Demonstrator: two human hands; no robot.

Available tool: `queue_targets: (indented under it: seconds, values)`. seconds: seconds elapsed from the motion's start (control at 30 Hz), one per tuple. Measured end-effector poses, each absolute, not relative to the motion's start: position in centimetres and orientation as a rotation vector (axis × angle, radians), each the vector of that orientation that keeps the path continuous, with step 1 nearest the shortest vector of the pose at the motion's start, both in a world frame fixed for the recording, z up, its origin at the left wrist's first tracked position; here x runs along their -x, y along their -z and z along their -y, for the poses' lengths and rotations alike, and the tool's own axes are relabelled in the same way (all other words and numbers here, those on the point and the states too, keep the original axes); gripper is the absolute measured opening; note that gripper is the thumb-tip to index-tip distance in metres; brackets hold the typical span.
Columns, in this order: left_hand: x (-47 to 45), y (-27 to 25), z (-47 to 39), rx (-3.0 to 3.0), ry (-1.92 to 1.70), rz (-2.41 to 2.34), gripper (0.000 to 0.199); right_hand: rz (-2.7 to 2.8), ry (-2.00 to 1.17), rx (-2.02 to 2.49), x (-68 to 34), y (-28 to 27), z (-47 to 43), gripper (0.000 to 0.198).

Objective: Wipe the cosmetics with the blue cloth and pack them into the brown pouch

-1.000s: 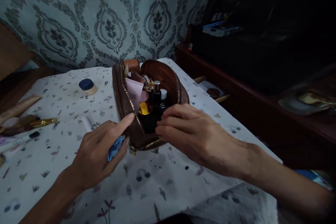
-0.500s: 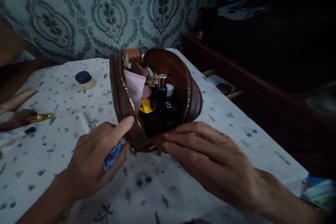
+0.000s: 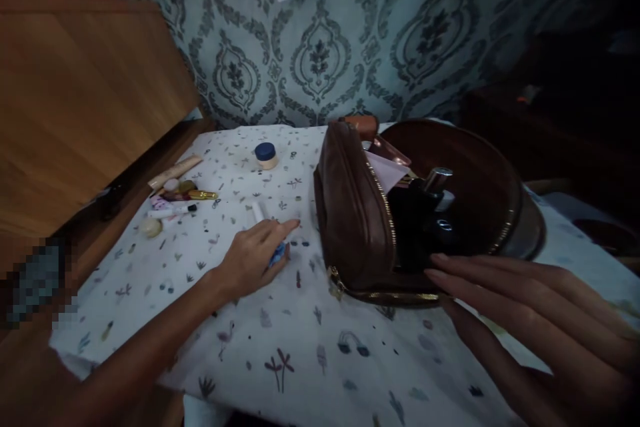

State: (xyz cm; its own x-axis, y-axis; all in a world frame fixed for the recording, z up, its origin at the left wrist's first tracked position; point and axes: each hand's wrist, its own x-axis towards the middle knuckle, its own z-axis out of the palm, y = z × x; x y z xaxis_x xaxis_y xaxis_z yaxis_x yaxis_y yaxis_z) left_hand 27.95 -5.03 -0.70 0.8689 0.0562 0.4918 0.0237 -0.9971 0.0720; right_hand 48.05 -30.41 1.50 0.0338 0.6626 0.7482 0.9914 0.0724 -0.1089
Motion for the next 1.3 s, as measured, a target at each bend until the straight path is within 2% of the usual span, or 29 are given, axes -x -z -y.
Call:
queue_targets:
  seconds: [0.1,0.2,0.37,0.47,0.67,0.9,1.0,1.17,1.3]
  values:
    - [-26.7,1.5,2.6,-2.938,-0.741,-0.322,0.029,1.713,0.734,1.63,-47.9,-1.4,30.1,0.071]
    - [-26.1,2.1,0.9,-2.836,-0.736,-0.519,0.025,1.663,0.712,1.639,-47.3,-1.3,30.0,0.067]
    - [-25.9,2.4,0.1,-2.755,-0.619,-0.666,0.022,1.674,0.66,1.552,-45.3,-1.8,29.0,0.033]
    - [-26.0,2.5,0.0,-2.758,-0.593,-0.687,0.023,1.738,0.633,1.469,-43.7,-2.0,27.6,0.022]
    - [-25.9,3.1,-0.4,-2.779,-0.63,-0.656,0.024,1.882,0.39,1.336,-40.2,-1.0,23.2,0.021]
    - [-25.4,3.2,-1.0,-2.815,-0.653,-0.716,0.027,1.914,0.031,1.251,-37.7,2.9,19.4,0.019]
    - [-24.6,2.6,-2.2,-2.869,-0.635,-0.953,0.031,1.9,-0.108,1.255,-37.8,4.2,19.4,0.018]
    - [-22.4,1.3,-4.9,-2.891,-0.558,-1.624,0.037,1.843,-0.214,1.297,-38.3,4.6,19.9,0.018]
    - [-20.8,1.0,-6.2,-2.801,-0.263,-1.946,0.044,1.848,-0.222,1.286,-38.2,4.6,19.9,0.016]
